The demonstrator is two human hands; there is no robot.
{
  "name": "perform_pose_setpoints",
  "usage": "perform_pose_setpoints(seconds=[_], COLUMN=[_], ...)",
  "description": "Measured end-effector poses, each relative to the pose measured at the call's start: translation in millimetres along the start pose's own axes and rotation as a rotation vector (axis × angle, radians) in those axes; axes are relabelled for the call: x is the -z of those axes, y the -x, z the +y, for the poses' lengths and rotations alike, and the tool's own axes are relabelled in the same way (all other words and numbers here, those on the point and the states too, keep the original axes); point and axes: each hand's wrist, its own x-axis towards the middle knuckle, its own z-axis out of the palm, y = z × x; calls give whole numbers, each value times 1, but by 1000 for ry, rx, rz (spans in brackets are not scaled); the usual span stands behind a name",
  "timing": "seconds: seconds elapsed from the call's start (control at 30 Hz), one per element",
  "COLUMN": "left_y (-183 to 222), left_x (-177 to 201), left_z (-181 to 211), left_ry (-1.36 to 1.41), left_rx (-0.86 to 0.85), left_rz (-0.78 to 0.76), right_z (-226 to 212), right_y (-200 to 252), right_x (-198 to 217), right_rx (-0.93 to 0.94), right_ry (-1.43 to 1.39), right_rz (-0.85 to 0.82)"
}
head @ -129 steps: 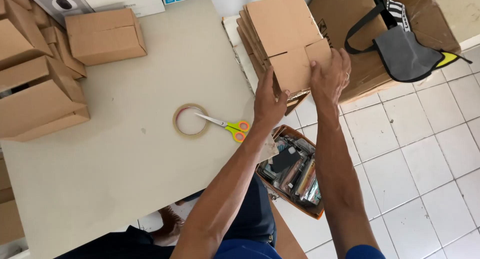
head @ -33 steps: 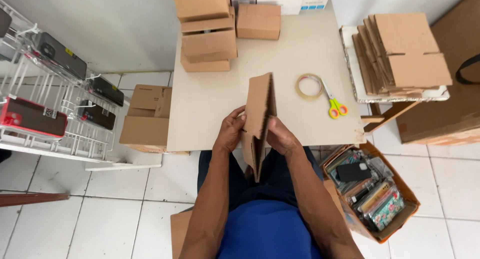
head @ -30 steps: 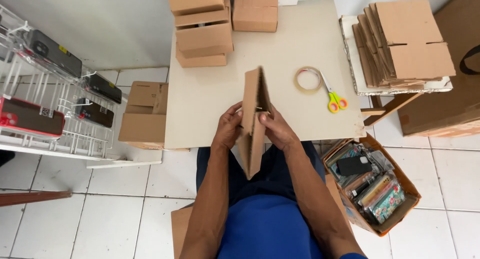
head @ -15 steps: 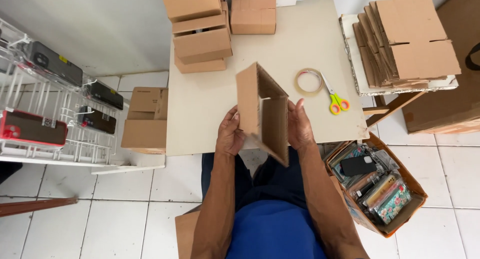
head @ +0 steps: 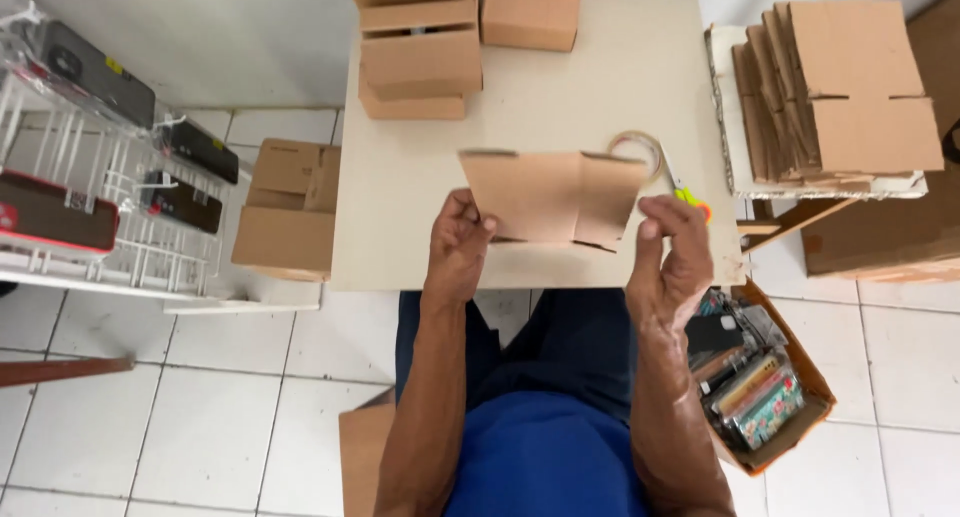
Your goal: Folding a flat cardboard cutout into a small box and securing the edges with tape.
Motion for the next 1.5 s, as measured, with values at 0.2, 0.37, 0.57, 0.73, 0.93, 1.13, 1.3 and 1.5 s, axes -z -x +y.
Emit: perform_pose_setpoints(seconds=[0.2,0.37,0.57,0.73,0.93,1.13,1.3,1.5], left_y=[-1,9,-7,-13,-11,-4,-11,-16], left_x=[-17,-11,-12,-6,0,58,54,89], left_z=[27,23,45,53,49,-7,-5,-22], left_ry=[-58,6,82,131,92,296,560,129], left_rx=[40,176,243,228,176,103,145,551], left_rz=[-23,-61,-133,-170,-217,-201,-351,229], right_z=[50,53,41,13,4,5,23,49], right_y=[14,8,2,-6,-3,-1,12,22], right_x=[-18,-15,-2,13,17,13,9,-6], right_rx=[-148,-174,-129,29,188,210,320,291], right_ry=[-174,-218,-312,-273,-174,-189,15,131], right_rz=[29,-67,-244,-358,-382,-409,-409,-455])
